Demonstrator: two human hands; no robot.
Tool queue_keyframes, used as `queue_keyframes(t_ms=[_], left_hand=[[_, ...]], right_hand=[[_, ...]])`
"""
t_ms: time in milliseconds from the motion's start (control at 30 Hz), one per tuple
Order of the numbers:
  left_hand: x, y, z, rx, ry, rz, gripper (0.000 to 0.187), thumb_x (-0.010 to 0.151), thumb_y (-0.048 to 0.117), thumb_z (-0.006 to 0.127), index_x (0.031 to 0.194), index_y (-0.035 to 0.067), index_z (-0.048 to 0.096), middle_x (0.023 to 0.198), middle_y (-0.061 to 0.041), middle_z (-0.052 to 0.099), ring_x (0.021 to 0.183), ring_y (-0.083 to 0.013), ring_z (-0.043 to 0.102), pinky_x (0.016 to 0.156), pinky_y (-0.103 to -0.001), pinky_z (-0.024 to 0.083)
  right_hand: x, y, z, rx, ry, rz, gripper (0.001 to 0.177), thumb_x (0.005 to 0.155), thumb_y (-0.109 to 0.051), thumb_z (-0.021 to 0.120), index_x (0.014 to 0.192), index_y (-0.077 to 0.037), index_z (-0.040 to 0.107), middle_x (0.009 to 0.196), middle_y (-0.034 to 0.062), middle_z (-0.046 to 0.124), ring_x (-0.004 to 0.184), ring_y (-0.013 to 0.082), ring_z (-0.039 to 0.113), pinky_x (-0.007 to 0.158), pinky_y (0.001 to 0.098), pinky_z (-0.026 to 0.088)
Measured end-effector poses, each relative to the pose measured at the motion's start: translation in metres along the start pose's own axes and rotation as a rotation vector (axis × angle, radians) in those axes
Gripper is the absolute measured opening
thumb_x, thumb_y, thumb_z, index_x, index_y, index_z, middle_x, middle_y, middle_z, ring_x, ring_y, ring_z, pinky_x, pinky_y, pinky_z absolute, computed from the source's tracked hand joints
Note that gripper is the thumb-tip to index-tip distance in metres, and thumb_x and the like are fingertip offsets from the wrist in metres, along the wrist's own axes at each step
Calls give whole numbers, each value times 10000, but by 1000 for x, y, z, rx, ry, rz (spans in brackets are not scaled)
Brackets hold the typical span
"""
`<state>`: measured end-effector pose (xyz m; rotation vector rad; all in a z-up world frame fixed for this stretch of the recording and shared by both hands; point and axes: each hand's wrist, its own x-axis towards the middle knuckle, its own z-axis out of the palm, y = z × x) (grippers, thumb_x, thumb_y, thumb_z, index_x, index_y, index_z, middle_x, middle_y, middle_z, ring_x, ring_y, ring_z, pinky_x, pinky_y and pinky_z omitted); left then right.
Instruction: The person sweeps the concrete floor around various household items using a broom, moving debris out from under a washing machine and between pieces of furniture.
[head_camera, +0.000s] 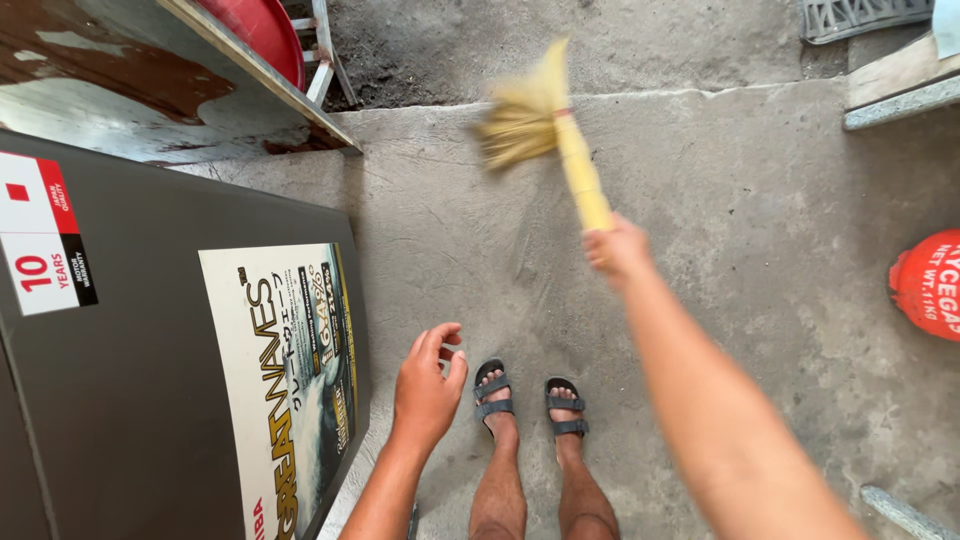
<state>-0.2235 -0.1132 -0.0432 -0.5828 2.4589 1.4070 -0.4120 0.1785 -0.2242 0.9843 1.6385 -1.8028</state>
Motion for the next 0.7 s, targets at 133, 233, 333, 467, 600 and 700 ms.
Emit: queue_keyframes(t_ms=[133,233,333,467,600,700], left_hand=[[-4,8,13,-53,-26,-9,334,872,85,657,1206,97,659,1062,-37,704,838,-164,691,691,-317,557],[-5,17,25,-79,-68,4,327,876,80,656,1203,96,659,1066,-39,704,835,-166,691,680,-318,560],[-3,25,34,-72,-94,30,337,869,72,658,1204,98,660,1058,-43,711,818,-171,697,683,-322,558],[-2,35,45,-59,-119,99,341,861,65,664,1201,93,662,1052,-51,714,816,-179,700,699,-326,562],[3,41,48,-24,-165,68,338,860,77,665,1197,99,662,1042,-45,715,804,-181,707,692,-332,564],[9,36,43,3,-146,137,329,867,75,663,1196,85,658,1035,-54,720,815,-186,707,726,-327,568]], right_hand=[[-2,-41,-71,-430,339,-194,546,875,-17,723,1396,-123,604,878,54,666,552,90,577,431,256,464],[-40,-57,-84,-334,325,-292,630,911,-12,686,1508,-125,521,896,74,644,546,106,541,424,272,436],[-108,-56,-72,-385,324,-313,724,899,-21,687,1564,-173,442,925,43,672,547,115,561,426,280,447],[-184,-23,-28,-220,180,-151,888,799,-29,750,1572,-239,367,897,46,688,540,122,557,435,280,479],[-176,14,10,69,-189,-75,808,818,-65,774,1570,-126,483,905,55,646,560,86,546,444,228,431],[-117,26,32,-10,-204,-46,776,802,-33,754,1528,-123,495,923,104,705,535,117,564,426,249,430]])
